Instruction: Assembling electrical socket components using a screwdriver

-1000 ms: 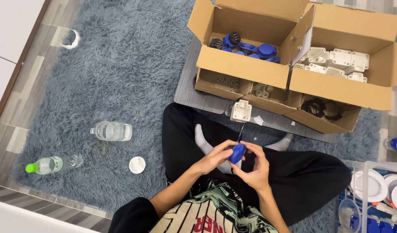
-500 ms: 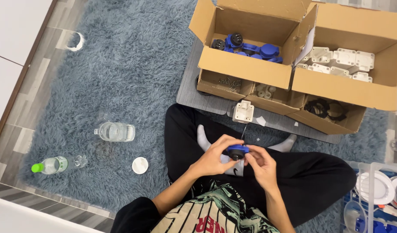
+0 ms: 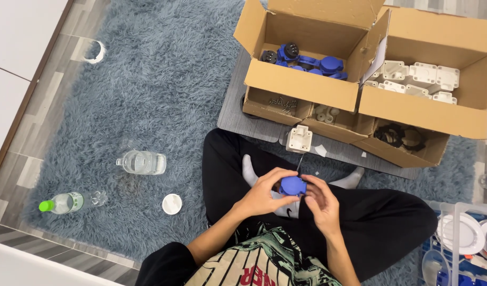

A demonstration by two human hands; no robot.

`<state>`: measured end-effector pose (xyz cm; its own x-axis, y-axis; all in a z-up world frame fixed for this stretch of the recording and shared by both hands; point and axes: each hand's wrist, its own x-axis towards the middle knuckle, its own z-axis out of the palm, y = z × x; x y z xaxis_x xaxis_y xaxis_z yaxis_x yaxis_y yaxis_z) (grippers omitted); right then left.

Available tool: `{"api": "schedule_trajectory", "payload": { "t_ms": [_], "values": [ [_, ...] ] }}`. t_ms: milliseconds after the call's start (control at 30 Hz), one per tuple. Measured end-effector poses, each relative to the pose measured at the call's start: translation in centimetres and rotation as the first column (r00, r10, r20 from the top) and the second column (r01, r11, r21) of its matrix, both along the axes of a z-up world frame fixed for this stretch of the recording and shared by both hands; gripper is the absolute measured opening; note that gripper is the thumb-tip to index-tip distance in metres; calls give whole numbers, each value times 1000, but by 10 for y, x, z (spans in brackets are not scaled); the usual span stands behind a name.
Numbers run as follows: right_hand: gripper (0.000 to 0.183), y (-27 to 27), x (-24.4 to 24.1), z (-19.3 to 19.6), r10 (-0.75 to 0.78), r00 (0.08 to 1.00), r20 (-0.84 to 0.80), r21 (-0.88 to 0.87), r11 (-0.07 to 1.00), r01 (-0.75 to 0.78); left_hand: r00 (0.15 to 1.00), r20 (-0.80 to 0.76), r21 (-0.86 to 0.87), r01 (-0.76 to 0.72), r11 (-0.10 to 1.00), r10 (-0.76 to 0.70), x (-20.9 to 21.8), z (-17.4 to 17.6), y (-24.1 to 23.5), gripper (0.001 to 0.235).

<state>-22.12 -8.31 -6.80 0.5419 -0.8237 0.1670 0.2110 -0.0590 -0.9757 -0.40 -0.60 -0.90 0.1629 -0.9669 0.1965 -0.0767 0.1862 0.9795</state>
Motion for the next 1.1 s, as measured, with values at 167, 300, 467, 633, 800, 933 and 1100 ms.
{"api": "schedule_trajectory", "payload": {
  "t_ms": [167,300,467,633,800,933,1100],
  "values": [
    [45,4,4,-12,-68,998,-18,3,998,68,999,52,-35,16,999,-15,2,5,-1,66],
    [38,6,5,13,-140,989,-54,-83,987,135,996,13,97,85,992,-87,5,1,-1,71],
    [27,9,11,30,-149,983,-106,-245,962,120,981,-93,247,189,950,-171,5,-3,-1,47],
    [41,9,11,31,-20,997,-80,-71,997,14,996,-48,142,78,987,-71,2,-20,-2,44],
    [46,3,9,14,-12,964,-264,107,993,42,999,31,29,43,999,-43,6,-3,-1,48],
    [42,9,17,28,-40,929,-367,152,983,102,987,154,-88,56,995,-42,9,5,-1,47],
    [37,12,11,11,-112,951,-289,66,988,136,993,90,126,60,990,-72,5,5,1,64]
  ]
}}
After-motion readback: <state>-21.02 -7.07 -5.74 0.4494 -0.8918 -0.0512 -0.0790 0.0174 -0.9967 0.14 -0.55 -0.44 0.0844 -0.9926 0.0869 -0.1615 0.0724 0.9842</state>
